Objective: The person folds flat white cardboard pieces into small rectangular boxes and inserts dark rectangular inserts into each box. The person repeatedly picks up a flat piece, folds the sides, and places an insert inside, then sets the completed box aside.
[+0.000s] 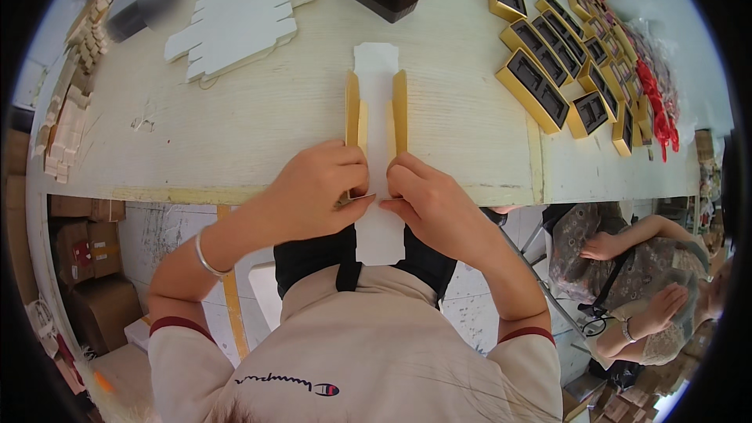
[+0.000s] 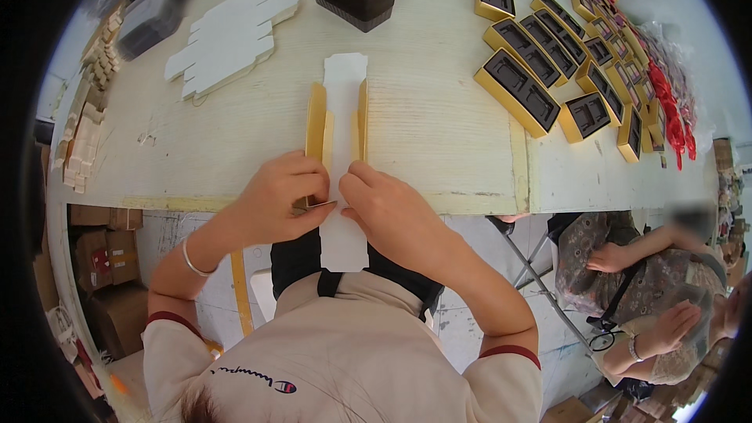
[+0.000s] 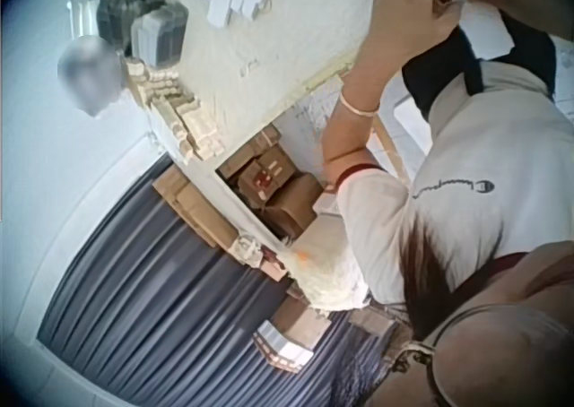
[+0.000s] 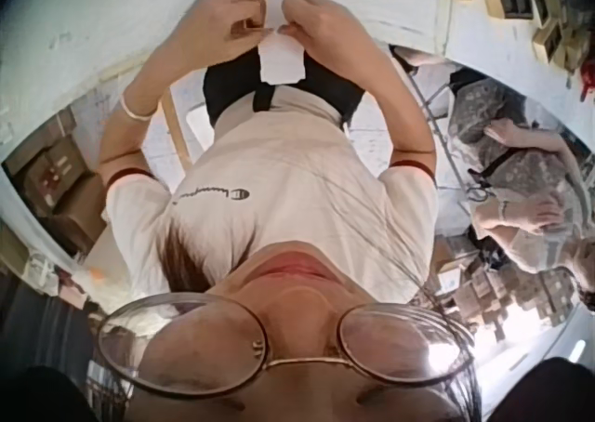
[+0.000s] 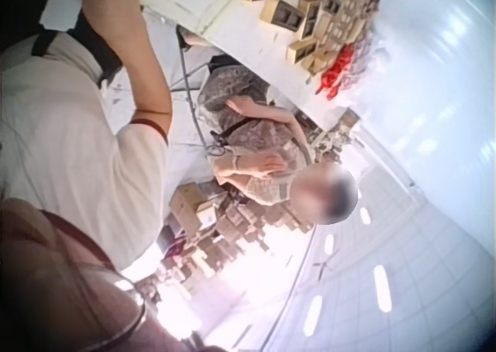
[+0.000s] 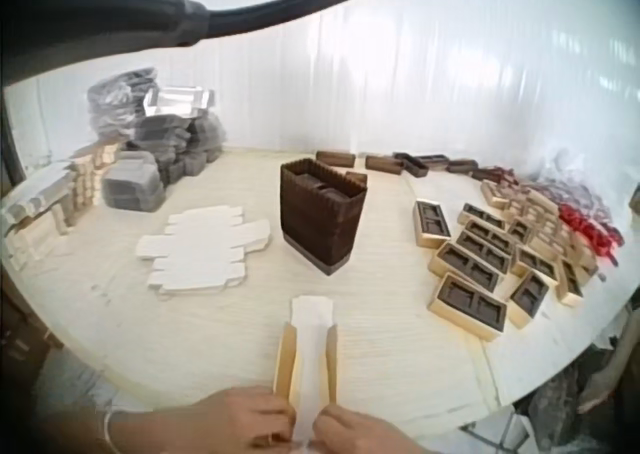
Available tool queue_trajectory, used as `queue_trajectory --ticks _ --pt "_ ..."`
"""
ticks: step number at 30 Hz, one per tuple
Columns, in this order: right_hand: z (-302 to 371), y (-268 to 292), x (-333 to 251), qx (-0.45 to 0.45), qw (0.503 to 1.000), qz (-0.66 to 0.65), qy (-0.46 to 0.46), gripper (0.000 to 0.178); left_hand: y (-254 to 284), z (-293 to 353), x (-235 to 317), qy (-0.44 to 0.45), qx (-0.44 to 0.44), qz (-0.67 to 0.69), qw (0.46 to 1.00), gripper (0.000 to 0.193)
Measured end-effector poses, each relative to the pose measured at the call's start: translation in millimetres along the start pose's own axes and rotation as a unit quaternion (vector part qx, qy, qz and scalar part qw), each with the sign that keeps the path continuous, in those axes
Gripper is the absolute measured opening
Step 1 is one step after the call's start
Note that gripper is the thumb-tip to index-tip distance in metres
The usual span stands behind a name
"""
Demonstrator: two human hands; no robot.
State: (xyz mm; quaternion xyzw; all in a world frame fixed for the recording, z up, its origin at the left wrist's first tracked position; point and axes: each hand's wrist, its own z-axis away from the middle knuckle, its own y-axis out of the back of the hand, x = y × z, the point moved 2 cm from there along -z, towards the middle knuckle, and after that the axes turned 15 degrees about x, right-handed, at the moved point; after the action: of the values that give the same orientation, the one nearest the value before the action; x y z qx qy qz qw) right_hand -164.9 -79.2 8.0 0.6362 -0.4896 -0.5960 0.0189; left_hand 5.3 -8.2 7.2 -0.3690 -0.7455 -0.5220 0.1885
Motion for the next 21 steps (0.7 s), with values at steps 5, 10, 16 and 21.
queue_trajectory --ticks 5,10,16,21 --pt "-2.5 0.3 -1.9 -0.009 1.0 -0.016 -0.014 0.021 -5.6 -0.3 5.2 0.119 0.019 0.061 0.991 0.017" --pt "-4.3 2.1 -6.0 -0.015 0.998 -0.017 -0.063 0.019 -4.6 -1.7 6.2 0.067 0.014 0.066 0.995 0.017" --pt "4.1 7.3 -4.9 -0.005 0.999 -0.039 -0.028 0.029 -10.1 0.3 5.1 0.03 0.054 0.032 0.998 0.01" --pt "41.0 2.7 -2.0 0.081 0.951 0.197 0.224 0.046 -9.6 0.3 5.2 0.039 0.05 0.043 0.997 0.009"
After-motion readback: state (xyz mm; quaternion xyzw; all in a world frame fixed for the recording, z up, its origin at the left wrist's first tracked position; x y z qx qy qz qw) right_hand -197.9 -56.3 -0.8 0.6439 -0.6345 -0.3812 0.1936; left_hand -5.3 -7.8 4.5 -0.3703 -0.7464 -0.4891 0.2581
